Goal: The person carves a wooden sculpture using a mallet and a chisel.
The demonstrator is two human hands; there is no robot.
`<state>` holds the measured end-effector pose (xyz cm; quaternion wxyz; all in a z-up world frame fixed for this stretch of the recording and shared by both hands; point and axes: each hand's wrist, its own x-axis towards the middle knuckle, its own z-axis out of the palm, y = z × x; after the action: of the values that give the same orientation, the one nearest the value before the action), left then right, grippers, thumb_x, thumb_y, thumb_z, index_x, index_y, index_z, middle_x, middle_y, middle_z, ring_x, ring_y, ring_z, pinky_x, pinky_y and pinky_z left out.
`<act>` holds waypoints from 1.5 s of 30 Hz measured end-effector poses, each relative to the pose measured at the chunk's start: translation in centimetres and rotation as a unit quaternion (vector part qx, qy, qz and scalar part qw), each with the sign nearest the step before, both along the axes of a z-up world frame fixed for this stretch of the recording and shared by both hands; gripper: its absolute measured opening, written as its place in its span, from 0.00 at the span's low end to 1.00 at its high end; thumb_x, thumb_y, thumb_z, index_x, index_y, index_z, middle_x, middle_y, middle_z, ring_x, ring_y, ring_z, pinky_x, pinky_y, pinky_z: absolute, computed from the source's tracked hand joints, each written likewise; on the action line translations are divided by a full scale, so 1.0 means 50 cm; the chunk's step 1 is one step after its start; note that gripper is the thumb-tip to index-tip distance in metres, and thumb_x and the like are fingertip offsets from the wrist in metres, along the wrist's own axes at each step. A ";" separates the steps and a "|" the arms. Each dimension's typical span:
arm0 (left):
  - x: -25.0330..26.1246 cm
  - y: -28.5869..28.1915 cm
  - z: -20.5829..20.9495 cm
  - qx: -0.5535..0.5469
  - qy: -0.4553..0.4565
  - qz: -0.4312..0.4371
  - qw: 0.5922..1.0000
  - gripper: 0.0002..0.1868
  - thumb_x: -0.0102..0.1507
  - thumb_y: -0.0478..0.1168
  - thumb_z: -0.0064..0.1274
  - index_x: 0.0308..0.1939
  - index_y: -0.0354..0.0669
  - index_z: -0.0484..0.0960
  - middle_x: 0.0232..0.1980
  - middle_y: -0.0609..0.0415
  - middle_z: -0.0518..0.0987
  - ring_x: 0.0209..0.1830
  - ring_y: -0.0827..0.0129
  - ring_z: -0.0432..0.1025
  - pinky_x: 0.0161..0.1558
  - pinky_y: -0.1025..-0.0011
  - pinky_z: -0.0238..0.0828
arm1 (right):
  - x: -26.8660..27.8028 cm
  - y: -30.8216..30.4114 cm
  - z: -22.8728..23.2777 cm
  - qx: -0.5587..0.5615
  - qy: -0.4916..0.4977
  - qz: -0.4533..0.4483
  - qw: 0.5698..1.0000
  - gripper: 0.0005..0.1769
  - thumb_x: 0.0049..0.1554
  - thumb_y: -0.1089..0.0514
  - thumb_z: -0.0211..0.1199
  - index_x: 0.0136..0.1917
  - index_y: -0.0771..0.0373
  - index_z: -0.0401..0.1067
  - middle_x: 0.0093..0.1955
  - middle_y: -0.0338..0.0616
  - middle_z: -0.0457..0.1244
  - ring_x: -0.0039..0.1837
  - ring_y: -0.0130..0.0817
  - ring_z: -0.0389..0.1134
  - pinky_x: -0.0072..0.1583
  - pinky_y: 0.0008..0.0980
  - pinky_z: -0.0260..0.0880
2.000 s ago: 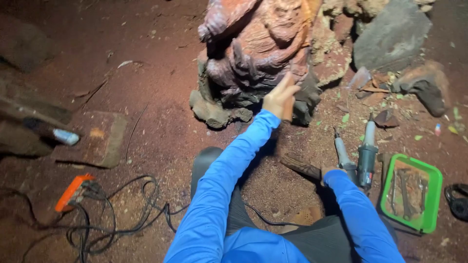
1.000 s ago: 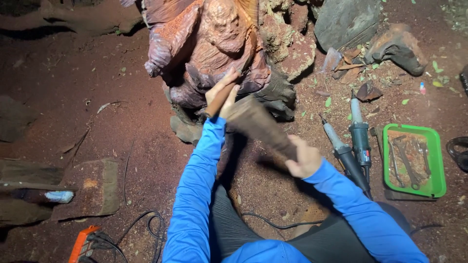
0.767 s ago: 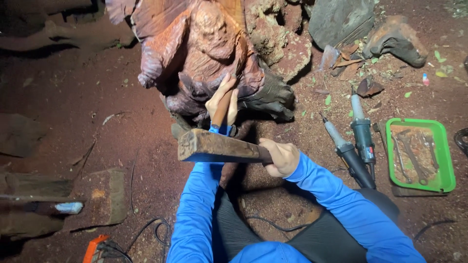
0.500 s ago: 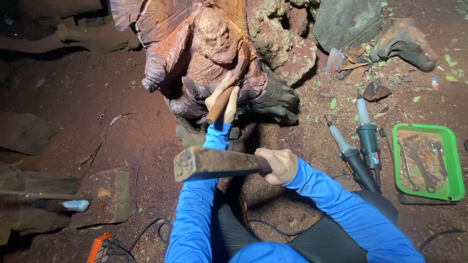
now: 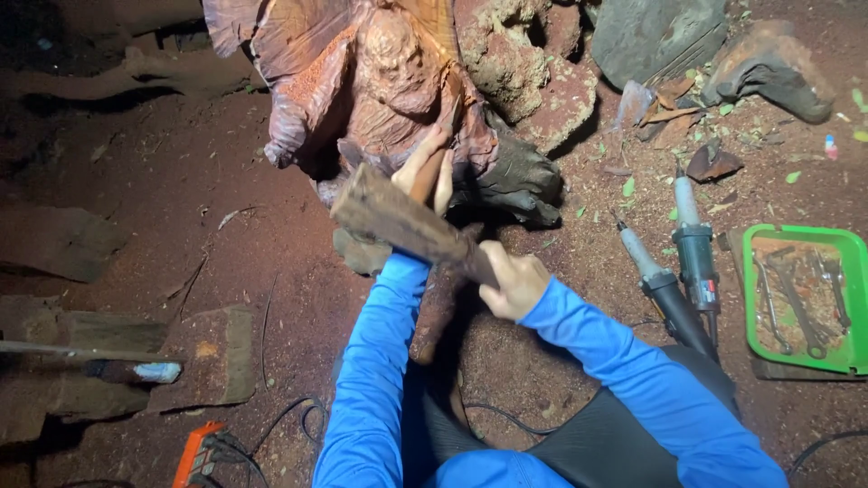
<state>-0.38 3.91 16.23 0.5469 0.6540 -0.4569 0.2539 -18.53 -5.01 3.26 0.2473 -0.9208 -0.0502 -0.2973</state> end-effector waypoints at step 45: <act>0.086 -0.032 -0.016 0.050 0.033 -0.033 0.998 0.09 0.62 0.33 0.59 0.44 0.51 0.85 0.55 0.51 0.85 0.54 0.54 0.79 0.54 0.60 0.78 | -0.128 -0.021 0.039 -0.056 -0.131 0.100 0.985 0.24 0.46 0.51 0.58 0.53 0.65 0.71 0.43 0.50 0.68 0.39 0.44 0.73 0.41 0.39 0.75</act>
<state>3.91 2.29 15.45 0.5360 0.6731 -0.4724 0.1909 -24.93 -6.06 5.20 0.2151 -0.8766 -0.1906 -0.3860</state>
